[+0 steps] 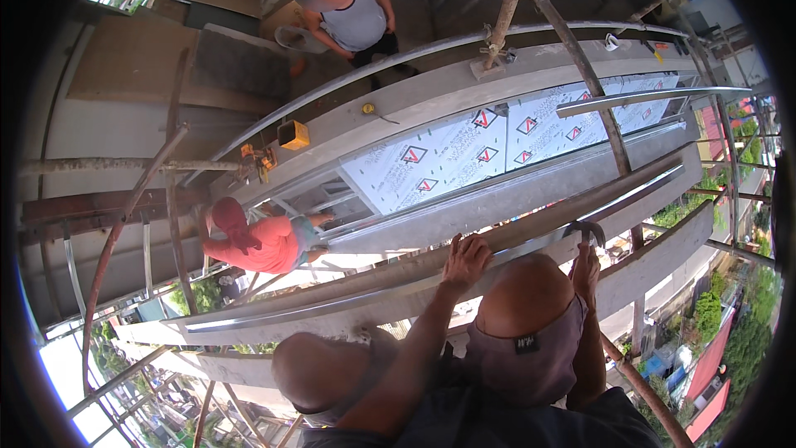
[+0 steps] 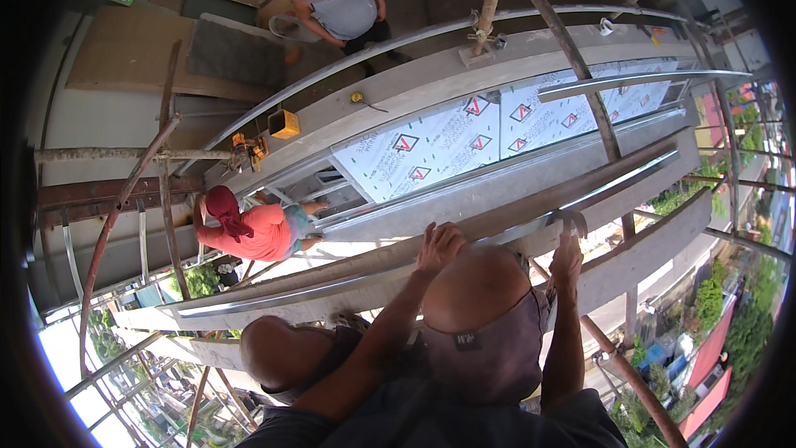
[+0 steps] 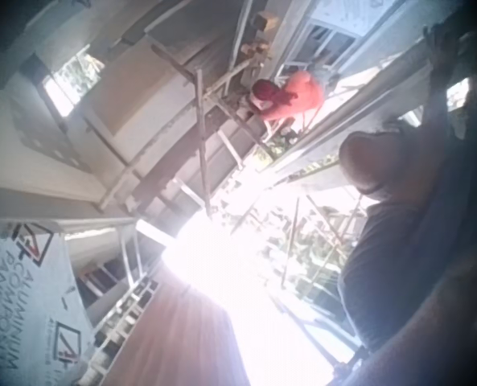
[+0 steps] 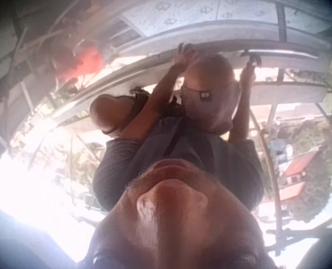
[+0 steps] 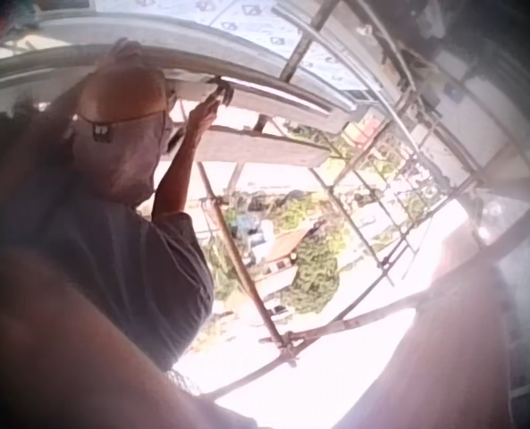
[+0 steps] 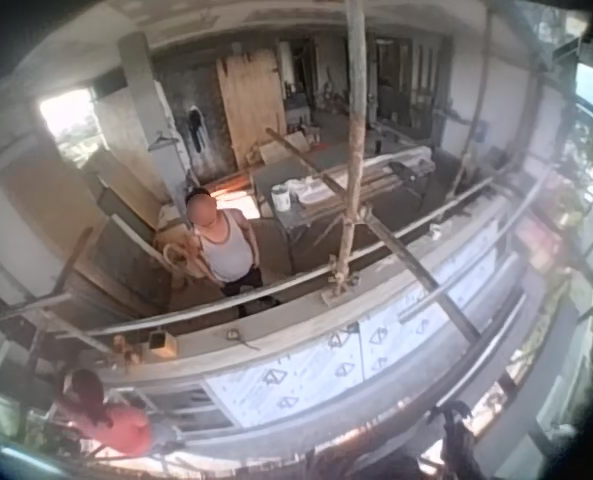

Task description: The person positions a long metal frame into a window opening on scaffolding, then uses a hammer to tap and secure the frame in place. Another worker is visible nearby on the scaffolding.

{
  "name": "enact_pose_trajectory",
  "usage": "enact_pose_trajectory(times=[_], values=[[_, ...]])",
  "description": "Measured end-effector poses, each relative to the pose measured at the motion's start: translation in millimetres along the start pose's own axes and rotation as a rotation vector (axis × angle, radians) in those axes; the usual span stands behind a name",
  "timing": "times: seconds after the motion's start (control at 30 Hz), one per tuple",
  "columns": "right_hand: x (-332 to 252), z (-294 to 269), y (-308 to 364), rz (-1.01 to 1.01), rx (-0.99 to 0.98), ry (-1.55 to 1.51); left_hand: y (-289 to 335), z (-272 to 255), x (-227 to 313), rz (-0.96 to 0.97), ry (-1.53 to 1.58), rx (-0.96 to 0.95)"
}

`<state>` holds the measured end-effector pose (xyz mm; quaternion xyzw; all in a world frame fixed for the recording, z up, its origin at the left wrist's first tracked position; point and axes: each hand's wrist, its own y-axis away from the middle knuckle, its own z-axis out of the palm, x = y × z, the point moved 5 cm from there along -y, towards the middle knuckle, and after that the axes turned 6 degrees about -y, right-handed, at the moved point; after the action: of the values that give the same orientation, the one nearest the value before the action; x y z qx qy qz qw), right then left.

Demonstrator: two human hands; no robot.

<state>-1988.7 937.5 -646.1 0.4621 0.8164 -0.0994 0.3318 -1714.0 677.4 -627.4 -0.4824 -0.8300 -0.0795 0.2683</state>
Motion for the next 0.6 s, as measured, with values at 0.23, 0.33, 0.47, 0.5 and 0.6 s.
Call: enact_pose_trajectory(times=[0.23, 0.33, 0.47, 0.5, 0.6], values=[[-43.5, -10.7, -6.9, 0.424, 0.042, -0.398, -12.6, 4.7, 6.1, -0.086, 0.122, -0.010], [-40.9, -28.7, -0.4, 0.389, 0.086, -0.321, -24.1, 2.7, 19.8, -0.105, 0.139, -0.029], [-43.8, -28.2, 13.2, 0.334, 0.139, -0.339, -30.6, 0.9, 30.1, -0.106, 0.144, -0.053], [-45.9, -25.7, 13.9, 0.314, 0.146, -0.325, -31.1, -0.5, 31.1, -0.108, 0.143, -0.059], [-12.5, -16.4, 13.5, 0.348, 0.115, -0.249, -34.5, 0.5, 39.2, -0.104, 0.165, -0.074]])
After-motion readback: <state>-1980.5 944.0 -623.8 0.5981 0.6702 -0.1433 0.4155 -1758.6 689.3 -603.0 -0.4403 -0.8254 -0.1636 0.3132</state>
